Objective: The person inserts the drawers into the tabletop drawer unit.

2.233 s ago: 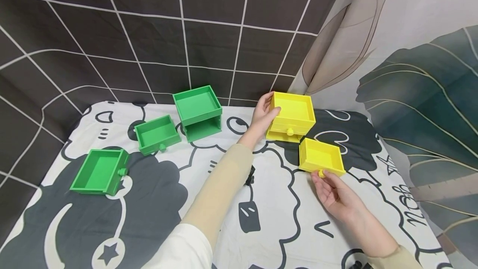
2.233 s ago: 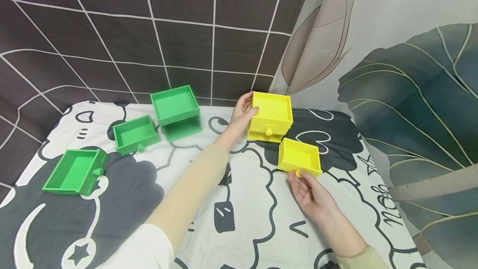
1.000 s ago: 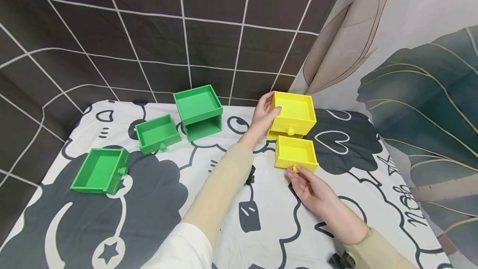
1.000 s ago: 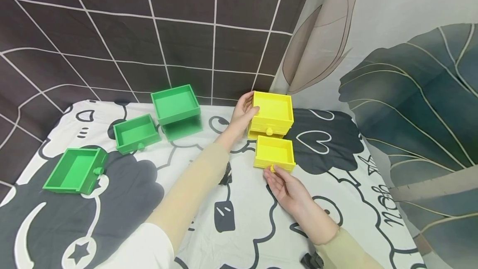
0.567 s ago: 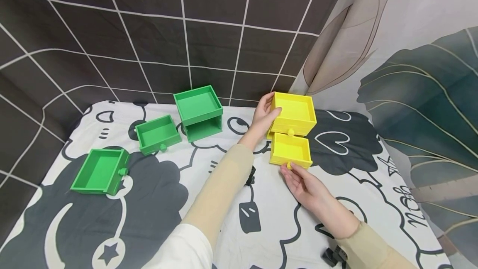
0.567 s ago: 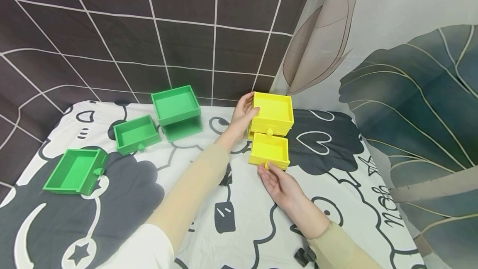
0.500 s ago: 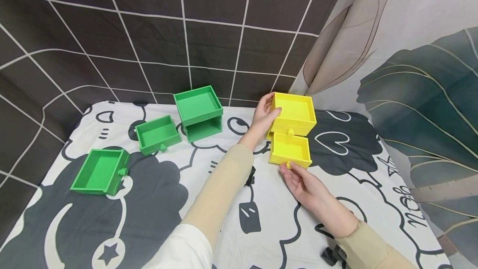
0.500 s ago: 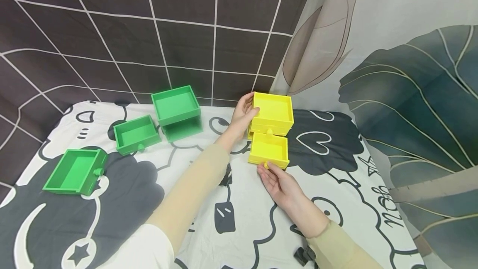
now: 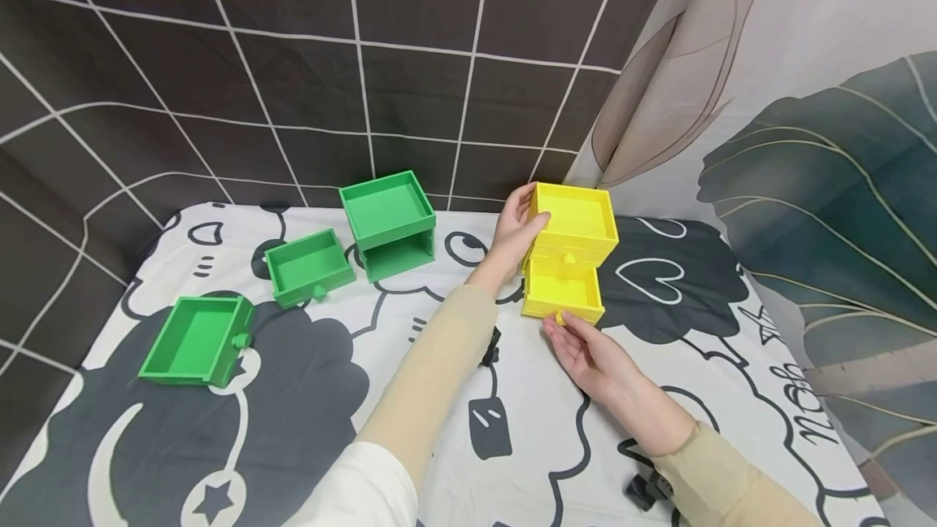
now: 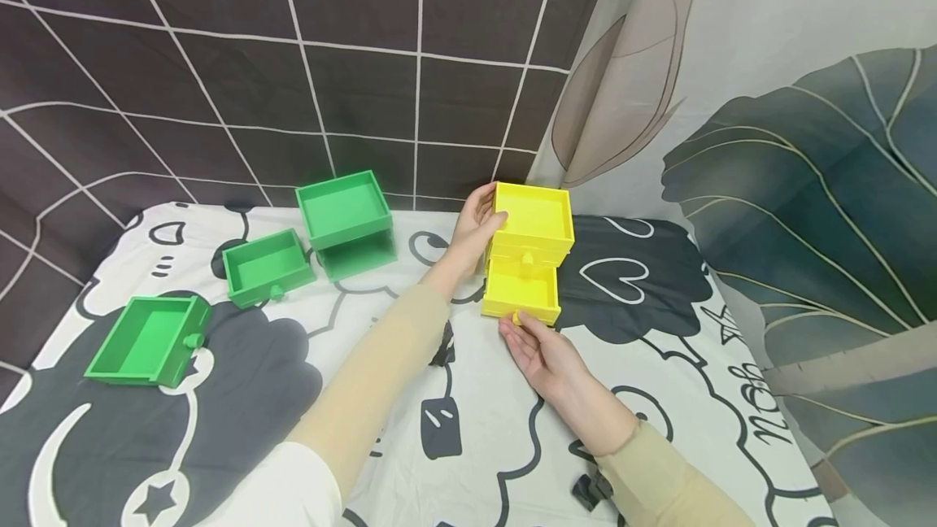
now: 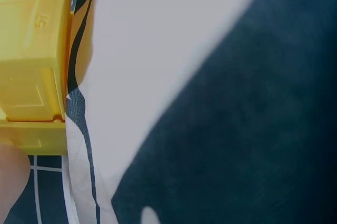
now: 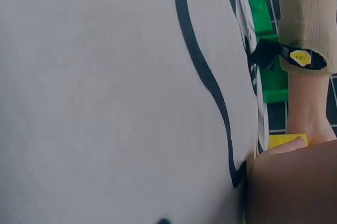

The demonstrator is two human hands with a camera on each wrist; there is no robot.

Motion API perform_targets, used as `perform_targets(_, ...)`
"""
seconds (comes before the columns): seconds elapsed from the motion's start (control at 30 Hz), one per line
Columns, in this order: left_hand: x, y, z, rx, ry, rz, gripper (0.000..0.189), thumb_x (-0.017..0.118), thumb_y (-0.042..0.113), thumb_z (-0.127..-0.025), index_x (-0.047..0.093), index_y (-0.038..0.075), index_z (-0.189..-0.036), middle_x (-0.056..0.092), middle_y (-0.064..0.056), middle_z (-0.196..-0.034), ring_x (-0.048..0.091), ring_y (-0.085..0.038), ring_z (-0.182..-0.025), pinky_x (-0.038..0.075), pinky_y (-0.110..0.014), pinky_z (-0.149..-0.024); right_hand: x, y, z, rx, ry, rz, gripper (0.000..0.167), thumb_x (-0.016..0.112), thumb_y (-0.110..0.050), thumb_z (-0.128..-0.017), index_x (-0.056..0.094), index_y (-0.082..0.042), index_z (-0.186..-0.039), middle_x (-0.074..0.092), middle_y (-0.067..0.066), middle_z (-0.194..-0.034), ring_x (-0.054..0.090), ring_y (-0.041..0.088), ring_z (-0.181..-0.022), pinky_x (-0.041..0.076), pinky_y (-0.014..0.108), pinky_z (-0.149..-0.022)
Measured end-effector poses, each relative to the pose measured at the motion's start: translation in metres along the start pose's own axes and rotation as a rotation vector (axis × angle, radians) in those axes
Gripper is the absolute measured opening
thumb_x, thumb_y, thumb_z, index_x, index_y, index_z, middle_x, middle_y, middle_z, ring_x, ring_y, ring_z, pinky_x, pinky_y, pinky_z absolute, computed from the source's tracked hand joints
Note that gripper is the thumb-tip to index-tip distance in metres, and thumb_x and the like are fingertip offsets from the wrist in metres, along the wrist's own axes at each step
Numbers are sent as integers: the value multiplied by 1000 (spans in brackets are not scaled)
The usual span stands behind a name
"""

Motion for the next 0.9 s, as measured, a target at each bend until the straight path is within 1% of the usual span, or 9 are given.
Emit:
perform_targets(0.17, 0, -2, -1, 5, -2, 1, 62, 62, 1, -100, 44, 9, -158, 46, -11, -163, 45, -25, -154, 38, -27, -129, 2, -3, -3, -10, -16, 25, 29, 52, -20, -113, 73, -11, -95, 82, 2, -89, 80, 8, -87, 63, 15, -88)
perform_targets(0.37, 1, -2, -1, 7, -6, 13, 62, 61, 1, -100, 44, 9, -158, 46, -11, -163, 45, -25, -153, 38, -26, -129, 1, -7, -6, -4, -8, 32, 28, 54, -21, -113, 73, -11, -95, 82, 2, -89, 80, 8, -86, 63, 15, -87)
perform_targets(0.57, 1, -1, 0, 12, 1, 30, 61, 62, 0, -99, 46, 9, -157, 48, -11, -162, 46, -25, -152, 39, -27, -129, 3, -13, -9, -10, -18, 45, 30, 53, -20, -113, 74, -10, -94, 82, 3, -88, 80, 8, -85, 64, 16, -86)
perform_targets(0.77, 1, -1, -2, 14, -2, 16, 61, 61, 0, -100, 44, 8, -158, 46, -12, -163, 46, -25, -153, 38, -27, -129, 6, -15, -12, -6, -15, 44, 32, 52, -18, -113, 74, -7, -91, 81, 4, -87, 80, 9, -84, 64, 16, -86)
perform_targets(0.9, 0, -2, -3, 8, -5, 8, 61, 61, 0, -100, 44, 9, -158, 46, -12, -163, 46, -25, -152, 38, -27, -129, 7, -16, -14, -5, -1, 48, 31, 51, -18, -113, 72, -7, -93, 81, 4, -87, 79, 9, -84, 64, 17, -86)
Point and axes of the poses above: each hand's wrist, its own z-axis away from the middle knuckle, its own x-axis out of the palm, y = z × x, the point moved 9 cm from there along -z, towards the middle knuckle
